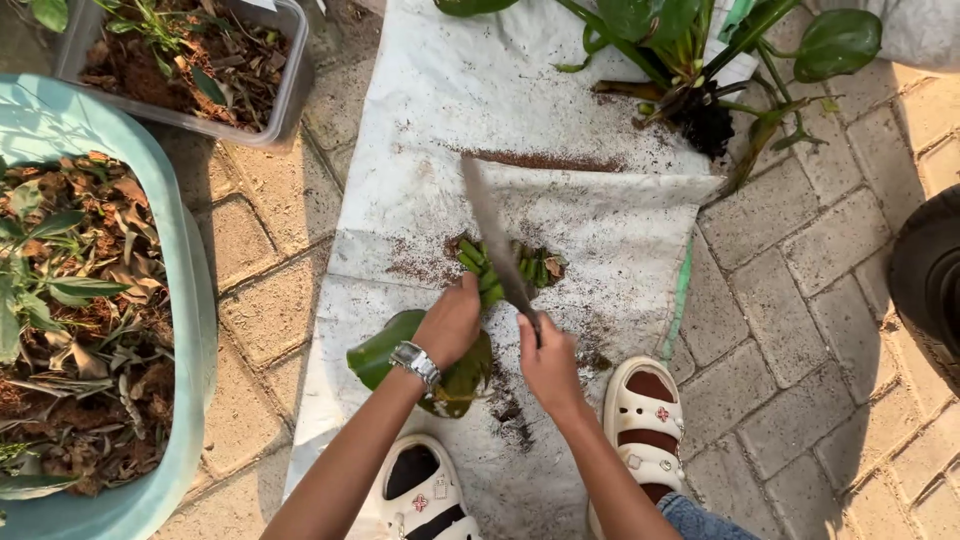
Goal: Prune the leaves of a plant using a knife.
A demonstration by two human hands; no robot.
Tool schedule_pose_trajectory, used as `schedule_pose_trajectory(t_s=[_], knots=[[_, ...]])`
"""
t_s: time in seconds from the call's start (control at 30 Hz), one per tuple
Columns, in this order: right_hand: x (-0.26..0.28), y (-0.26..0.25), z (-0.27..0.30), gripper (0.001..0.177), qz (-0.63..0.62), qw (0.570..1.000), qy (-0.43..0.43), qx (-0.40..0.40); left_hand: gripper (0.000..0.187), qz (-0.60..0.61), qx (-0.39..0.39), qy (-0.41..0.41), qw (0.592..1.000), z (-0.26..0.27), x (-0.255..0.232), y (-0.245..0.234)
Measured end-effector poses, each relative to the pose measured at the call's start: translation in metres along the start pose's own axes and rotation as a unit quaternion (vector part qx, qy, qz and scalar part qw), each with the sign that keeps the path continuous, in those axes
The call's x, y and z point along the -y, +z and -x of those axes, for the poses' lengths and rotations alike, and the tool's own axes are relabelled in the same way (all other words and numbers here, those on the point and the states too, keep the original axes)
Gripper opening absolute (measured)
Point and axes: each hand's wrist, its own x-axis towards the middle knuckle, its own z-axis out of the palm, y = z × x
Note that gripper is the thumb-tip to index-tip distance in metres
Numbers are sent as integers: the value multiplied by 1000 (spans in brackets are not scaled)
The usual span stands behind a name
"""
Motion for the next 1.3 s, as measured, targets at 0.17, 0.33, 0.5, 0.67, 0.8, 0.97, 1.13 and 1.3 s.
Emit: schedule_pose_trajectory(t_s=[0.17, 0.33, 0.5, 0.67, 0.8, 0.97, 1.13, 1.3], knots=[[-19, 18, -16, 31, 205, 979, -19, 7, 30, -143, -73, -8, 987, 22, 5, 2], [-5, 20, -22, 34, 227, 974, -11, 6, 28, -243, -155, -19, 957, 45, 10, 11], [-5, 19, -30, 35, 199, 979, 11, 33, 14, -280, -94, -14, 955, 36, 27, 15], [37, 6, -28, 32, 145, 989, -8, 9, 13, -300, -39, -38, 952, 21, 25, 12], [65, 6, -7, 21, 16, 991, -113, -66, 15, -311, -27, -46, 949, 22, 25, 19], [-23, 52, -13, 26, 60, 995, -76, -22, 12, -305, -42, -28, 951, 25, 31, 20], [-36, 55, -24, 37, 220, 971, 41, 80, 15, -309, -43, -15, 950, 30, 32, 27], [-7, 20, -28, 36, 127, 984, 56, 109, 16, -307, -75, 0, 949, 36, 41, 29]])
